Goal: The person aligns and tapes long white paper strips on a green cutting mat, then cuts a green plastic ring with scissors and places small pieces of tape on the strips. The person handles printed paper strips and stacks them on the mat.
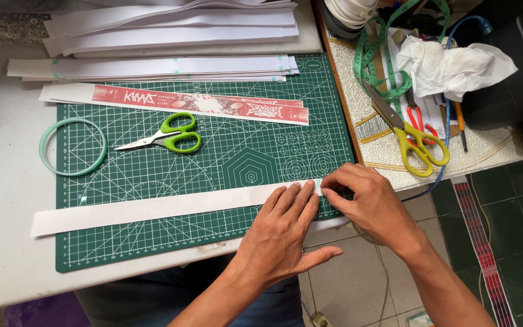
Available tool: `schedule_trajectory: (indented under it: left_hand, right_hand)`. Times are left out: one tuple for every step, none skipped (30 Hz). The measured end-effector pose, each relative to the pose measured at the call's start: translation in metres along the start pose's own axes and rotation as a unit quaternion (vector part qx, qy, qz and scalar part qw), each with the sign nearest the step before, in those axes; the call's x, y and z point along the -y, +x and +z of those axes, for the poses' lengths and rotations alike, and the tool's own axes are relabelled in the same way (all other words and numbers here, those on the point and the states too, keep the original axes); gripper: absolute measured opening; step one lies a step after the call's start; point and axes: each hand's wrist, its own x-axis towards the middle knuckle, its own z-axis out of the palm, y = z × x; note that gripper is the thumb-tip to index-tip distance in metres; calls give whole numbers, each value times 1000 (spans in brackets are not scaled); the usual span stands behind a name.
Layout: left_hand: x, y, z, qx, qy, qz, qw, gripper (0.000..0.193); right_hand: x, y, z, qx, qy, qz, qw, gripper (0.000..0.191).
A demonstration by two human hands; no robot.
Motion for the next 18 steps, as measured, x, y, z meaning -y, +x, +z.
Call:
schedule_trajectory:
  left_hand:
    - [0,0,0,0,0,0,1000,96]
    - [0,0,0,0,1,0,1000,96]
    - [0,0,-1,-1,2,1,1000,96]
    - [0,0,-1,-1,3,2,1000,96]
    - [0,0,-1,-2,4,3,1000,96]
    - [1,0,-1,-2,5,4,1000,97]
    - [1,0,0,-2,5,5,1000,97]
    - [1,0,0,-2,5,6,1000,97]
    - [1,1,1,-1,2,5,1000,97]
    - [1,1,1,0,-2,3,1000,98]
    - [1,1,2,1,-5,2,1000,98]
    - [1,1,2,0,-4,2,1000,98]
    - [1,0,2,0,-3,2,1000,97]
    - [1,0,2,0,-2,3,1000,97]
    - [1,0,2,-1,-3,2,1000,97]
    - [0,0,2,-2,-5,0,1000,96]
    - [0,0,2,-3,-7,-1,1000,96]
    - [0,1,2,-2,-5,-1,1000,96]
  right_hand:
    - [0,0,0,4,5,6,1000,14]
    - [1,1,0,7,11,13,1000,14]
    - [1,2,0,5,10,14,1000,15]
    - [2,2,0,4,10,16,1000,15]
    - [2,3,1,1,10,17,1000,15]
    - [3,4,3,-5,6,29,1000,16]
    - [3,4,5,-10,3,42,999,17]
    - [3,4,7,-15,-1,54,998,18]
    - [3,4,9,-25,-9,57,998,18]
    - [3,3,11,-33,-17,60,998,18]
    - [3,1,13,-42,-25,62,997,18]
    - [3,-1,14,-54,-32,32,997,16]
    - [2,-4,15,-66,-39,3,997,15]
    - [1,-7,15,-78,-46,-26,996,14]
    - [-1,-11,14,-85,-41,-40,995,14]
    - [-3,-16,12,-91,-36,-55,994,15]
    - [-4,-21,11,-97,-30,-69,992,17]
    - [-6,-25,11,-97,-46,-90,990,22]
